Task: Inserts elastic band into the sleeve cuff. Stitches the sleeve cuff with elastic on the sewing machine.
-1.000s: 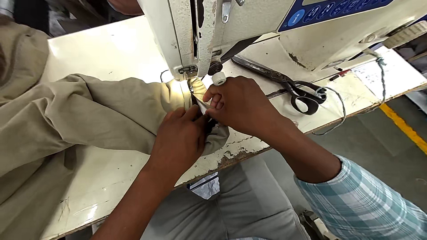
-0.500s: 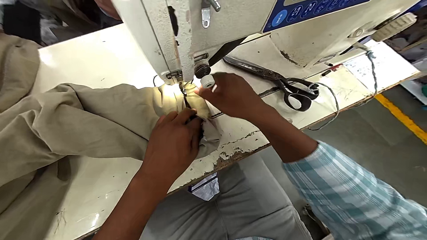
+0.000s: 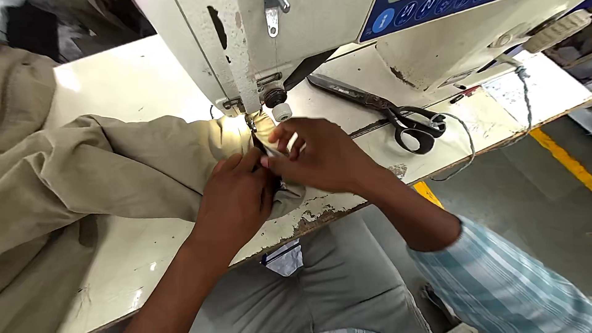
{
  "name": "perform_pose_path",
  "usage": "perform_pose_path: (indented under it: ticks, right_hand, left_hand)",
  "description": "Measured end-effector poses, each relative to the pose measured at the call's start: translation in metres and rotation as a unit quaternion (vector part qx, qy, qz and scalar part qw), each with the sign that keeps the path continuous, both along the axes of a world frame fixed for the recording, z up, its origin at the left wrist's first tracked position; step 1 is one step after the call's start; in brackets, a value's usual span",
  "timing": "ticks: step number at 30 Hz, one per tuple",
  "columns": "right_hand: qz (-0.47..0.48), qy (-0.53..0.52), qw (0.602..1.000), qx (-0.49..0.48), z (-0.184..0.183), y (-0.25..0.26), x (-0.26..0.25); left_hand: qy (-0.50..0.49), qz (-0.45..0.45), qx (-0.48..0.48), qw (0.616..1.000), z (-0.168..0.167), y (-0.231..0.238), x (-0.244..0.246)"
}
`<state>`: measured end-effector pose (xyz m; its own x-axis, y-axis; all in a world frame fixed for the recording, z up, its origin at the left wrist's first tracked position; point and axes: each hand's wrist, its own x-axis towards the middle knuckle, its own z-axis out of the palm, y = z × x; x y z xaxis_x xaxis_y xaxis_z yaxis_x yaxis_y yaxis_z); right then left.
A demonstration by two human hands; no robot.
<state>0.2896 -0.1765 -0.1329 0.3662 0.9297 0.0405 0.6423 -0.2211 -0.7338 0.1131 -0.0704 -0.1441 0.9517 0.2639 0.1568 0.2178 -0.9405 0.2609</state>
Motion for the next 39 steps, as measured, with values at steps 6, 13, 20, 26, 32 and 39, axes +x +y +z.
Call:
perform_pose_path:
  ticks: [6,13,20,26,32,39]
  right_hand:
    - [0.000,-0.100,0.994,-0.034,0.007,-0.013,-0.010]
    - [0.035,-0.143,0.989,-0.023,0.012,-0.001,-0.019]
    - [0.058,-0.163,0.978,-0.112,0.017,0.001,-0.018]
    - [-0.003,-0.249,0.963,0.104,-0.014,0.011,-0.004]
    - [0.035,-0.313,0.947,0.058,-0.027,0.016,0.002]
    - [0.057,-0.350,0.935,0.007,-0.020,0.016,-0.003]
  left_hand:
    - [0.003,-0.002,0.007,1.000,-0.001,0.000,0.001]
    - [0.000,0.011,0.009,1.000,-0.002,-0.002,-0.002]
    - [0.003,0.002,0.010,1.000,-0.001,-0.001,-0.002]
    - [-0.001,-0.002,0.012,1.000,0.001,-0.001,-0.001]
    - [0.015,0.002,0.021,1.000,0.003,-0.003,-0.002]
    - [0.003,-0.005,0.029,1.000,0.000,0.000,-0.002]
